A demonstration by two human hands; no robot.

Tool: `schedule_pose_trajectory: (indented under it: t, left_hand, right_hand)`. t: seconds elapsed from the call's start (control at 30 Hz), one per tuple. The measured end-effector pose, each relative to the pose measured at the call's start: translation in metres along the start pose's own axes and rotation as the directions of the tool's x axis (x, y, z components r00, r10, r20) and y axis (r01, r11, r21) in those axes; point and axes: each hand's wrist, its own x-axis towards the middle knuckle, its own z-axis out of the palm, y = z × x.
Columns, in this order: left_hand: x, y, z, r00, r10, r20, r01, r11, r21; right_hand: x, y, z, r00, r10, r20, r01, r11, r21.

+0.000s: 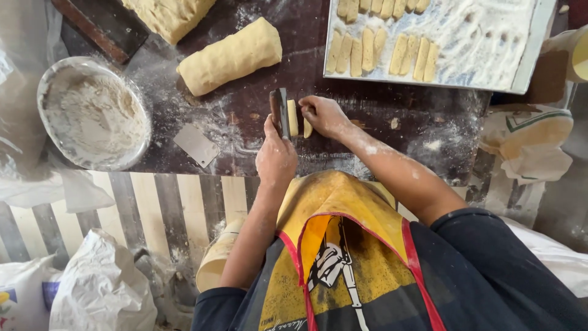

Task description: Cutting rolled dough into small pieces using a bench scraper at a bakery mixing station.

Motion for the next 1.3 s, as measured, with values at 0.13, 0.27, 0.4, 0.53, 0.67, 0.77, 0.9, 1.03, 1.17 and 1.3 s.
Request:
schedule_pose_trajectory:
  t: [0.13,0.27,0.4,0.53,0.67,0.77,0.9,1.03,1.17,1.3]
  left_hand:
    - [0.005,0.012,0.004,0.998,0.025,-0.057,-0.027,0.999,-0.035]
    - [0.006,0.025,0.003,0.998,-0.064,0.011,0.064,0.998,0.022]
    - [0.016,0.015,0.023,1.0,-0.023,-0.021,0.023,0.999,0.029]
    - [0.065,0.015,0.037,0.998,-0.007,-0.067,0.006,1.0,-0.009]
    - [0.069,0.025,0.022,0.995,0.034,-0.098,-0.037,0.999,-0.024]
    - [0.041,0.021,0.013,0.994,0.078,-0.079,-0.081,0.996,-0.045]
    - [0.002,-0.003,0.007,0.978,0.143,-0.154,-0.163,0.979,-0.126]
    - [-0.02,-0.038,0.01,0.979,0.12,-0.167,-0.151,0.971,-0.186]
    - [-0.045,-0.061,0.017,0.978,0.067,-0.198,-0.108,0.972,-0.207]
    - [-0.062,-0.066,0.035,0.952,0.036,-0.303,-0.115,0.962,-0.248]
  right_hand:
    - [0.019,-0.007,0.004,0.999,-0.015,0.043,0.017,0.999,-0.044]
    - [0.019,-0.018,0.003,0.993,-0.11,0.038,0.114,0.984,-0.134]
    - [0.017,-0.019,-0.001,0.992,-0.123,0.025,0.125,0.985,-0.12]
    - [0.015,-0.002,0.007,0.935,-0.355,-0.008,0.348,0.921,-0.174]
    - [0.023,-0.008,0.001,0.949,-0.311,-0.061,0.294,0.936,-0.194]
    - [0.009,-0.034,-0.009,0.998,-0.029,-0.061,0.023,0.995,-0.094]
    - [0.015,0.003,0.004,0.997,-0.078,-0.021,0.072,0.977,-0.203]
    - [0.005,0.003,0.002,0.976,-0.213,-0.049,0.194,0.948,-0.254]
    - [-0.012,-0.011,-0.011,0.977,-0.214,-0.02,0.207,0.96,-0.188]
    - [-0.039,-0.005,-0.035,0.915,-0.398,-0.073,0.381,0.908,-0.174]
